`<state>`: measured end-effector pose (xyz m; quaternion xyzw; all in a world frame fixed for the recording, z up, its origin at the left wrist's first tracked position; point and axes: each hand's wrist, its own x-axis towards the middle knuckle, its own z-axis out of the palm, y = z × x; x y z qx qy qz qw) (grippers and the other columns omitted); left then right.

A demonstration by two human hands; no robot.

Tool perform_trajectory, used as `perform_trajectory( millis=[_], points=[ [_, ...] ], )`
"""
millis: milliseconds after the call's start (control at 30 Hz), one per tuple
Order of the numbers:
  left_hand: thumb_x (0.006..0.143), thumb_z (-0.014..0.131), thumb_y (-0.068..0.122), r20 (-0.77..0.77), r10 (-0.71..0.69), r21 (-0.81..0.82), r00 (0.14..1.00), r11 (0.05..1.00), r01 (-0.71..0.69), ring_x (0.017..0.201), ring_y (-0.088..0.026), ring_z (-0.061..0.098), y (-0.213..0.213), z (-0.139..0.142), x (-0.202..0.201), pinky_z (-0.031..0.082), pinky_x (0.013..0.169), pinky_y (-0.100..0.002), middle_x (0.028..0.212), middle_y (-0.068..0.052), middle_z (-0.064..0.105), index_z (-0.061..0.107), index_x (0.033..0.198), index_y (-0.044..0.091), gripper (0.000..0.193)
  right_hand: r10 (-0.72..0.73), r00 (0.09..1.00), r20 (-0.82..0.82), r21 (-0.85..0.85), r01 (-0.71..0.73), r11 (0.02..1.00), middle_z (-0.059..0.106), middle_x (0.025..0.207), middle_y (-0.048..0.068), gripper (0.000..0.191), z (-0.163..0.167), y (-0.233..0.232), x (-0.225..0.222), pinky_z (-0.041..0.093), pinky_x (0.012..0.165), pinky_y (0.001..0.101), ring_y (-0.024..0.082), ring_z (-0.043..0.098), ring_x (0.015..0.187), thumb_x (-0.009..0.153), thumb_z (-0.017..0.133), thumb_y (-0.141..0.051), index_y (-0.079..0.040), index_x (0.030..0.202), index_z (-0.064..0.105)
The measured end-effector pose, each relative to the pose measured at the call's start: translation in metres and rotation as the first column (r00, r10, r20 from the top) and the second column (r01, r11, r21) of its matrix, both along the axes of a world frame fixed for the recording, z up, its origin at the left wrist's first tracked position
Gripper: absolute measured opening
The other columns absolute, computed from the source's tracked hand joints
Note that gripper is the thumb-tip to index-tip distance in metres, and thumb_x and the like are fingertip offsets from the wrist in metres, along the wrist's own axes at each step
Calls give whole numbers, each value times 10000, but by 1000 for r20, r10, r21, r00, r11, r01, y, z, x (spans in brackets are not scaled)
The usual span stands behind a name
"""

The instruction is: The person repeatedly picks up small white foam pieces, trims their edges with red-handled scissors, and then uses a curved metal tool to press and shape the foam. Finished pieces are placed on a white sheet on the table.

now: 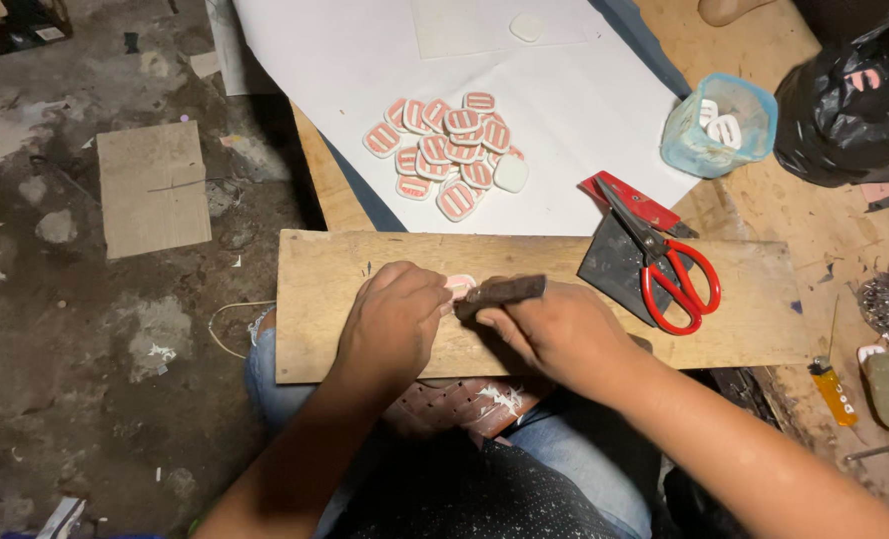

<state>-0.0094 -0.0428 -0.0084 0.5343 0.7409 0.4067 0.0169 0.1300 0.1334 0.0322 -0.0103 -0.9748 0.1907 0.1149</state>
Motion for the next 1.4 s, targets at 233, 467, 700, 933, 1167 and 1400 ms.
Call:
perform_trajectory(
  millis=[233,467,700,933,1167,1400],
  points=[
    [865,673,80,7,-3,-7,1000,1000,3,1046,-309,620,-2,-1,1,496,920,-431,1063,-119,721,744,952,11,131,-152,981,-121,-33,150,988,716,793,140,212,-6,0,9,516,584,439,358,669,667,974,687,-260,-65,919,749],
    [772,723,153,-109,29,2,994,1000,-29,1047,-330,611,-1,7,7,473,872,-456,1090,-150,695,713,938,13,217,-237,971,-41,-132,230,964,716,870,129,191,-5,-3,18,539,679,397,321,691,763,934,721,-251,-78,1006,756],
    [899,691,163,-85,64,-29,994,997,-67,952,-321,652,10,-3,6,514,853,-451,1019,-110,694,691,1086,34,227,-270,962,-47,-379,233,895,663,1038,140,416,6,10,53,521,867,334,255,676,962,914,660,-104,36,1305,638],
    [964,563,51,947,25,40,320,979,-198,929,-169,740,9,-3,22,588,790,-268,1046,-123,744,626,1164,-43,230,-485,872,-70,-535,378,756,676,1064,116,366,21,-9,77,539,853,303,167,668,944,791,818,-93,16,1118,695],
    [917,604,4,985,39,-3,171,979,-206,874,-181,743,5,20,35,593,726,-261,997,-167,728,600,1197,-86,294,-215,936,-280,-371,101,923,678,899,131,365,18,-38,63,526,660,310,232,663,747,831,765,-51,49,1164,655],
    [914,599,6,990,55,-25,126,974,-225,846,-173,733,4,32,41,609,740,-274,981,-154,723,600,1203,-91,305,-108,935,-337,-169,53,984,594,783,113,432,22,-42,61,450,595,379,272,599,671,811,734,-73,21,1217,625]
  ],
)
